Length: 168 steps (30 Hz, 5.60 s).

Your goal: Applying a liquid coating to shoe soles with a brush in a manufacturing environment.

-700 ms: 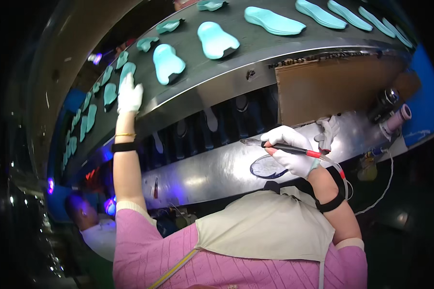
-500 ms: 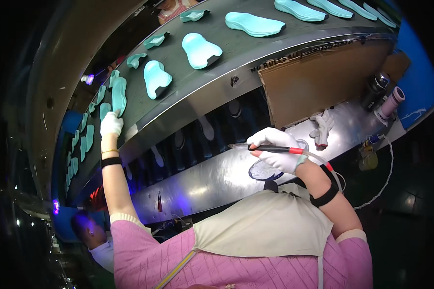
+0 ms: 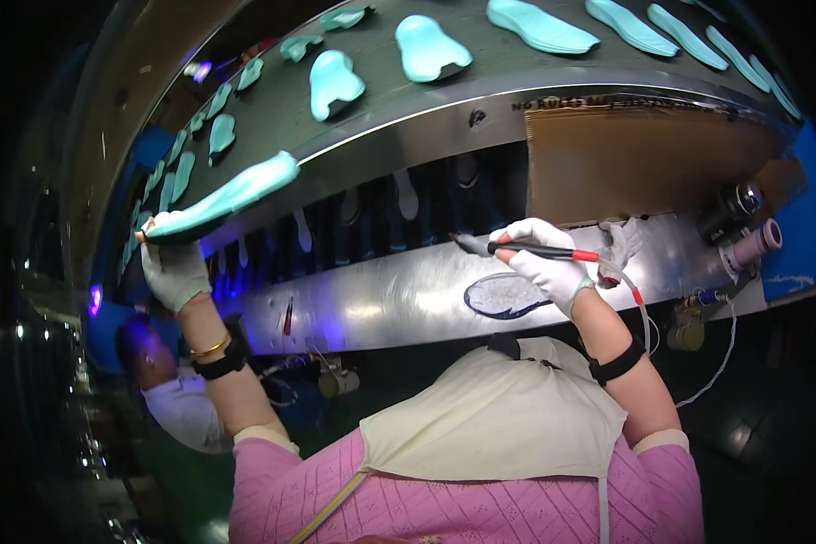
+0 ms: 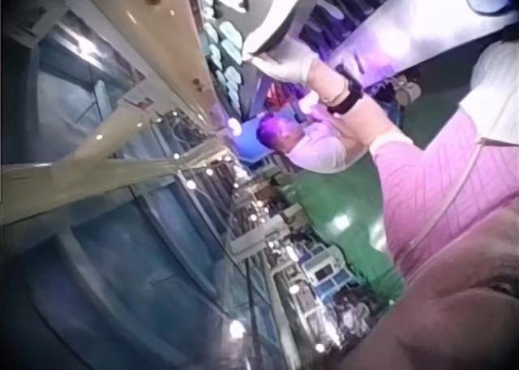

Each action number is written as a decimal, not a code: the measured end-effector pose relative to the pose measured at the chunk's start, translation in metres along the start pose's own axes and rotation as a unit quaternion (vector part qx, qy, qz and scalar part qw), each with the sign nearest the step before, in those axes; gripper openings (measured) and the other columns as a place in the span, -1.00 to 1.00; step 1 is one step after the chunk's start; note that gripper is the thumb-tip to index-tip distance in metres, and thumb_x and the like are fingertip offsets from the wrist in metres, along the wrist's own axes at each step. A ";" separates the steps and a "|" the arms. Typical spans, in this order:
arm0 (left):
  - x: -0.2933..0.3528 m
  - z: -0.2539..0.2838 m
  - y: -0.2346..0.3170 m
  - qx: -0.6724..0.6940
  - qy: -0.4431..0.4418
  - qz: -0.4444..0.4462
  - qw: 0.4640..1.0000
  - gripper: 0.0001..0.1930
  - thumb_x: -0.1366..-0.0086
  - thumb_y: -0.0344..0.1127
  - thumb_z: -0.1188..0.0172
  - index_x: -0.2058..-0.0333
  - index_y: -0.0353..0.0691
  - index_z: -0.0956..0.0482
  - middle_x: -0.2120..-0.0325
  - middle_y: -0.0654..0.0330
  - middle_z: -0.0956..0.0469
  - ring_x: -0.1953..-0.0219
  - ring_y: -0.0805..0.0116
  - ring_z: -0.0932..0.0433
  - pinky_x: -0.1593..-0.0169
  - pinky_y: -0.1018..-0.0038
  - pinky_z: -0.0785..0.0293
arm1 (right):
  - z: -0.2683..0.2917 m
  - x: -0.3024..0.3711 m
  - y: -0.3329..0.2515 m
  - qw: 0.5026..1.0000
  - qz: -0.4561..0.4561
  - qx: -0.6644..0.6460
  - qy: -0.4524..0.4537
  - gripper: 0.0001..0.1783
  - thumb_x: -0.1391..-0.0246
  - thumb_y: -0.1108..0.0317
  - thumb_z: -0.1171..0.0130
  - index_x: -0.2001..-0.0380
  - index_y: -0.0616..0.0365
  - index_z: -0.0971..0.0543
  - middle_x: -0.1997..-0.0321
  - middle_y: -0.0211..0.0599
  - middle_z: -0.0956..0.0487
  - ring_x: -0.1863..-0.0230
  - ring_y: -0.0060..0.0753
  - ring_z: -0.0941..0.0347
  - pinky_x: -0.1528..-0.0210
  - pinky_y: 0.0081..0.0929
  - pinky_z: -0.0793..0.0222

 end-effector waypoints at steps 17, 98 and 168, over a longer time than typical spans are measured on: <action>0.219 -0.049 -0.244 0.232 0.129 0.385 0.884 -0.19 -0.12 0.44 0.22 -0.11 -0.13 -0.25 -0.06 0.05 -0.30 -0.02 -0.03 -0.38 -0.10 0.07 -0.32 | -0.074 -0.009 -0.016 0.994 -0.022 -0.087 -0.062 -0.85 0.06 0.54 -0.22 0.37 0.18 -0.49 0.30 -0.38 -0.56 0.26 -0.63 -0.45 0.16 -0.61 -0.38; 0.193 -0.003 -0.298 -0.142 -0.118 0.540 0.821 -0.34 -0.17 0.28 0.01 0.05 -0.24 -0.42 0.28 0.20 -0.51 0.31 0.43 -0.52 0.23 0.50 -0.50 | -0.082 0.020 -0.011 0.935 0.085 0.167 -0.302 -0.83 0.20 0.65 -0.19 0.55 0.15 -0.46 0.31 -0.31 -0.53 0.28 -0.39 -0.45 0.15 -0.49 -0.37; 0.201 -0.058 -0.266 0.339 0.020 0.306 0.890 -0.15 -0.15 0.41 0.24 -0.24 -0.09 -0.05 -0.19 0.01 -0.15 -0.18 -0.02 -0.19 -0.14 0.08 -0.27 | -0.086 0.039 -0.011 0.987 0.084 0.062 -0.122 -0.84 0.09 0.55 -0.27 0.40 0.22 -0.50 0.30 -0.32 -0.55 0.24 -0.57 -0.46 0.12 -0.58 -0.38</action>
Point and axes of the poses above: each hand's wrist, its own x-axis away from the middle knuckle, its own z-axis out of the back of the hand, y = z × x, the point moved 8 cm from there along -x, towards the middle knuckle
